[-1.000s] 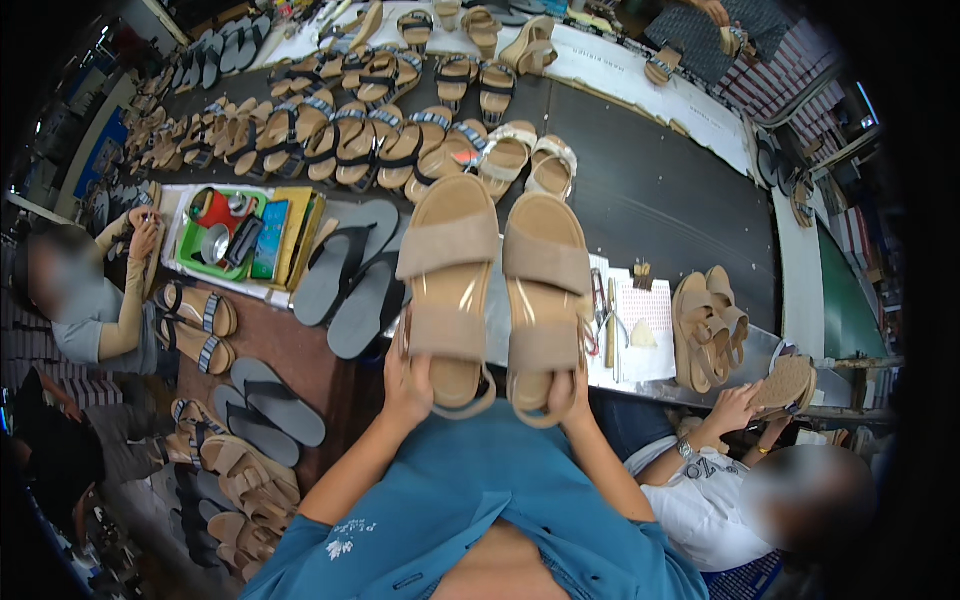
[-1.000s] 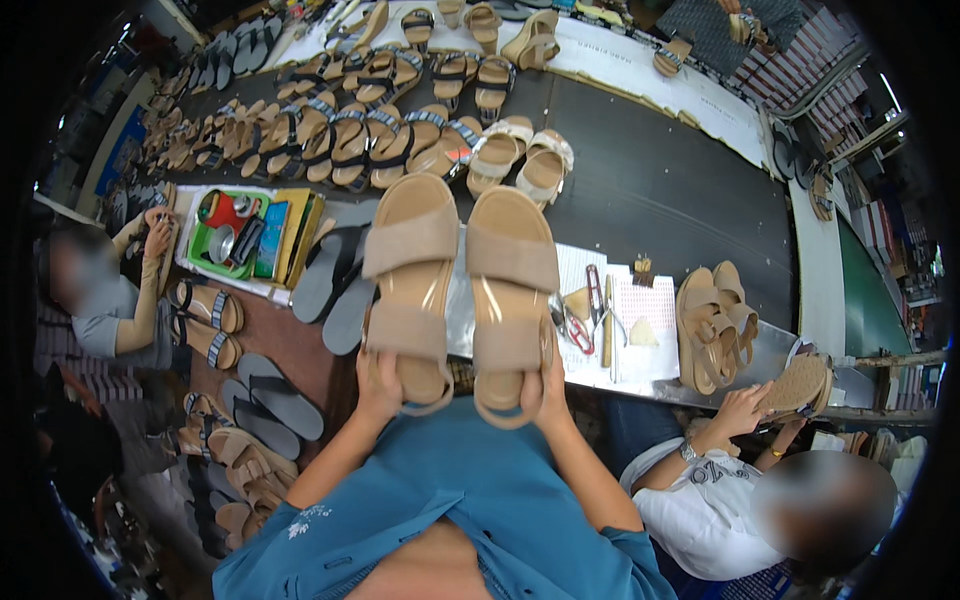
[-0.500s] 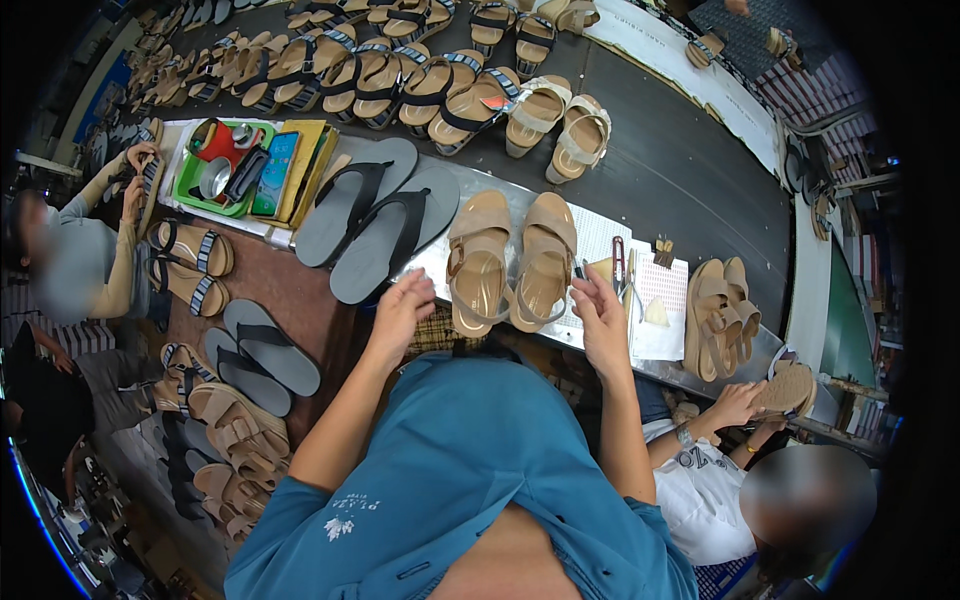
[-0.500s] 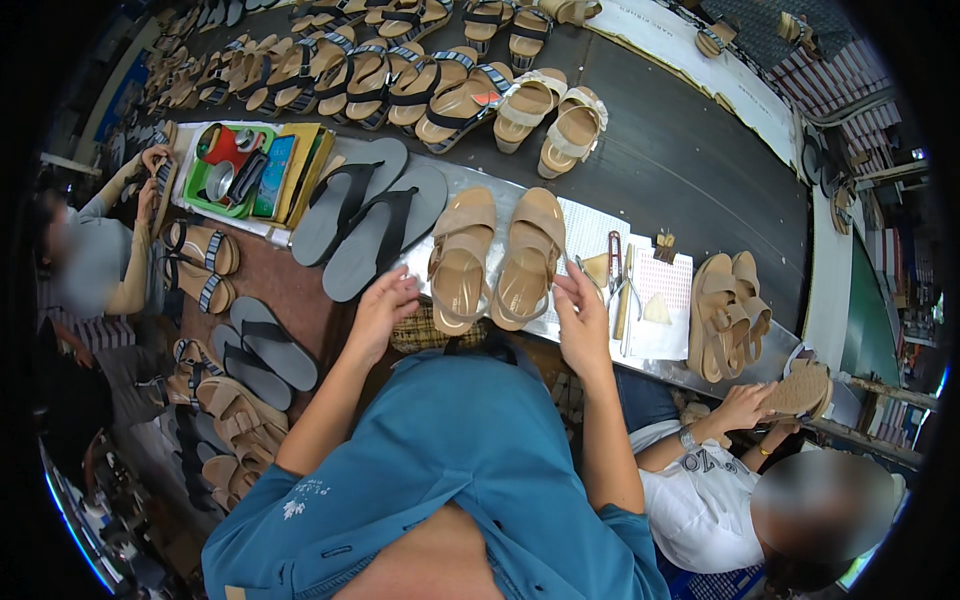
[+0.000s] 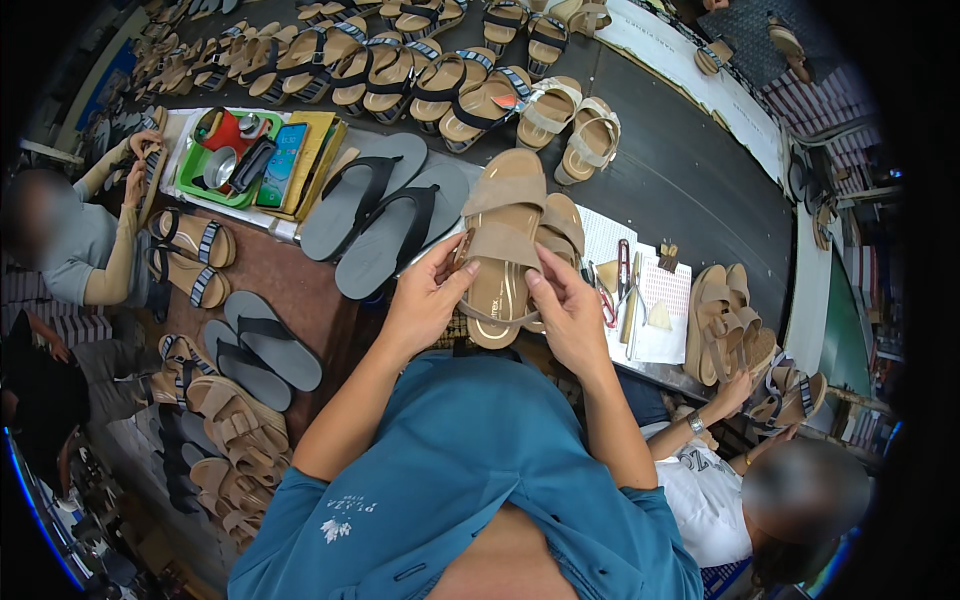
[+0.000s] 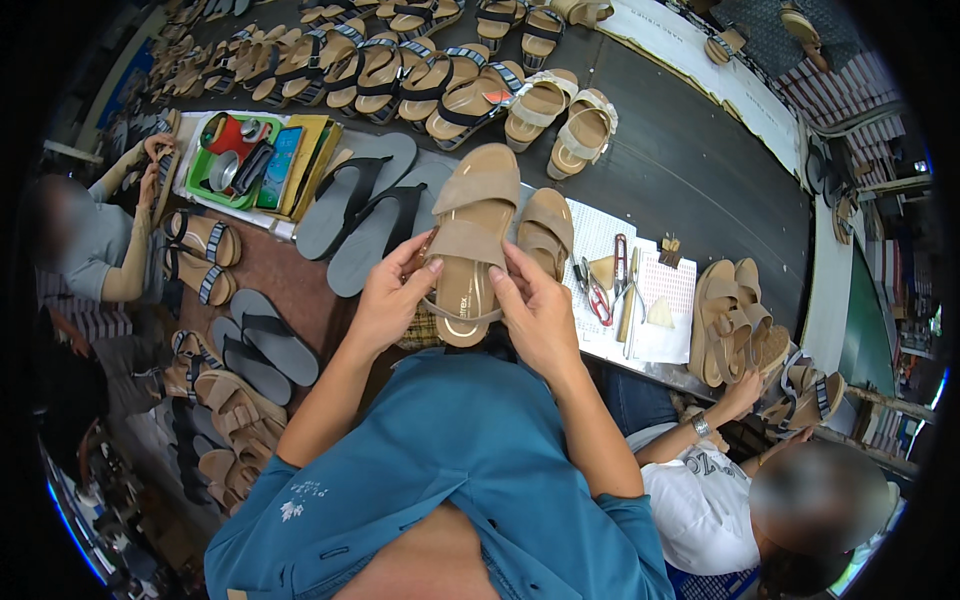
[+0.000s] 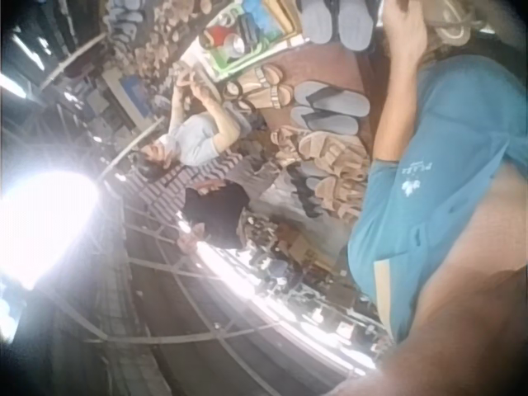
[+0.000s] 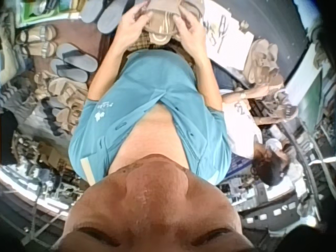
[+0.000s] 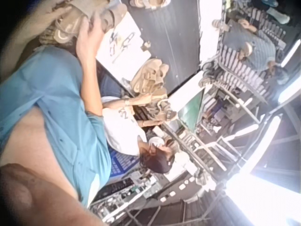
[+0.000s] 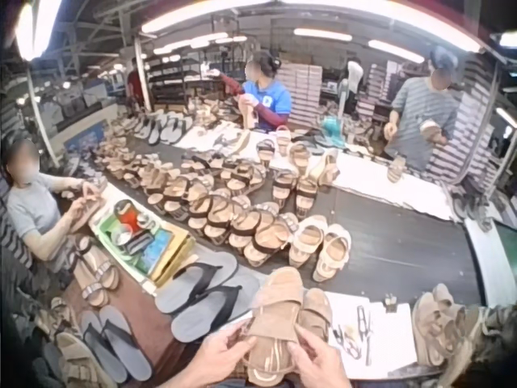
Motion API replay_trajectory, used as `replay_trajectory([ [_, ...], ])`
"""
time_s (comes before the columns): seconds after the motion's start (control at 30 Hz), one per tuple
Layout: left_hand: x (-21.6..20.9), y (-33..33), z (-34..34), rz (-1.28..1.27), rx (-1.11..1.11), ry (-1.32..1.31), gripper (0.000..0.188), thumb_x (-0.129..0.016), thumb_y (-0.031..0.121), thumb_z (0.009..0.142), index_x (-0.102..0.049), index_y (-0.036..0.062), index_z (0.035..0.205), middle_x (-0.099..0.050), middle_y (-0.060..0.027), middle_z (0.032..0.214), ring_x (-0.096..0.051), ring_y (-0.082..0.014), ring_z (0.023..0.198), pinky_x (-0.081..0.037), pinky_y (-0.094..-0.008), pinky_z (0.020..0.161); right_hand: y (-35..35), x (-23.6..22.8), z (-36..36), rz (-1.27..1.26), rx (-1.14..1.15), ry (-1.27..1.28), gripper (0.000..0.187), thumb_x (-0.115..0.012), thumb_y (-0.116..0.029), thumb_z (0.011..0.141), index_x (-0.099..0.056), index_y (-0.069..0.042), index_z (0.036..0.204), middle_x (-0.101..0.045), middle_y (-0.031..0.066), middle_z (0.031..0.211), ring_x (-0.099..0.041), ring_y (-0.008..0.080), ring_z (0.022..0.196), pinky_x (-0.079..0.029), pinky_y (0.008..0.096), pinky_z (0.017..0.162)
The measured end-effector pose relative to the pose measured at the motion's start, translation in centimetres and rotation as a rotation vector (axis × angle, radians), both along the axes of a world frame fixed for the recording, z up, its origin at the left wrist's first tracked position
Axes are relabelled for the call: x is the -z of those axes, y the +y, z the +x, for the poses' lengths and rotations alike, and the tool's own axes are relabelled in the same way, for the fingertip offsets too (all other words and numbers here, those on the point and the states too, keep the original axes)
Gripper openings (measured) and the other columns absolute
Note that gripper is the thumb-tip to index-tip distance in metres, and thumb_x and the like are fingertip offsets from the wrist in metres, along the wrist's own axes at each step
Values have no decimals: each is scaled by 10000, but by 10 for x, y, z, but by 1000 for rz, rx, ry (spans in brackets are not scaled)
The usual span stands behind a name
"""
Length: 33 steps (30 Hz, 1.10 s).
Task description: The person picks up and examines several pairs of sandals at a shoe stall. They turn the sandals over to view the soles and straps, then place them back on the display table. The person handles multiple styles including white, blue, and brown sandals.
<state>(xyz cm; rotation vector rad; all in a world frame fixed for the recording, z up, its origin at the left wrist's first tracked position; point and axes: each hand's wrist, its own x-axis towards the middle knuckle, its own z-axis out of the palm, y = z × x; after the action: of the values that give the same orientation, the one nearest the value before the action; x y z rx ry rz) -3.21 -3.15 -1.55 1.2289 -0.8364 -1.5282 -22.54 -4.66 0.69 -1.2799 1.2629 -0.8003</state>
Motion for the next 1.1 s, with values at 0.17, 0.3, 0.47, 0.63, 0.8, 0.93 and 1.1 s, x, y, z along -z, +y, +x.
replay_trajectory([
  [0.17,-24,2,2,-37,53,42,484,-601,47,955,-437,-80,1392,-596,-146,1284,-577,-147,1149,-460,-287,990,7,-41,3,39,45,-119,503,-445,-70,997,-354,-20,1490,-567,112,1303,-613,117,995,-537,257,822],
  [0.3,-33,7,-5,-125,37,-45,466,-588,57,959,-447,-81,1381,-592,-145,1275,-567,-162,1154,-464,-294,984,7,-49,3,107,126,-265,536,-383,-8,959,-354,-34,1493,-569,102,1300,-611,108,996,-558,257,788],
  [0.47,-34,7,-5,-91,34,10,462,-596,66,959,-455,-84,1372,-595,-141,1266,-565,-151,1150,-466,-287,978,7,-57,4,147,150,-300,521,-389,-9,959,-378,-29,1479,-572,89,1289,-608,93,968,-565,246,751],
  [0.63,-34,6,-2,9,32,93,467,-584,110,983,-441,-89,1381,-627,-149,1217,-599,-126,1082,-493,-269,932,5,-51,-1,102,105,-223,458,-487,-74,980,-452,-17,1433,-639,77,1165,-603,76,891,-544,233,730],
  [0.8,-39,8,-4,61,-8,131,439,-557,139,1002,-460,-70,1375,-633,-125,1204,-606,-115,1052,-501,-259,899,3,-47,-6,83,89,-113,441,-562,-133,977,-499,22,1385,-693,108,1043,-612,84,829,-517,243,749],
  [0.93,-44,9,-5,56,-50,161,403,-531,172,1019,-491,-27,1367,-643,-65,1160,-603,-74,975,-508,-236,819,4,-46,-6,62,91,-85,462,-596,-156,967,-499,43,1373,-688,172,1113,-636,113,901,-517,261,813],
  [1.1,-47,12,-9,64,-90,187,396,-535,192,1020,-506,1,1364,-645,-31,1120,-588,-45,916,-501,-224,758,5,-40,-4,-4,110,-107,485,-624,-171,957,-497,52,1368,-675,219,1147,-646,162,987,-512,288,885],
])
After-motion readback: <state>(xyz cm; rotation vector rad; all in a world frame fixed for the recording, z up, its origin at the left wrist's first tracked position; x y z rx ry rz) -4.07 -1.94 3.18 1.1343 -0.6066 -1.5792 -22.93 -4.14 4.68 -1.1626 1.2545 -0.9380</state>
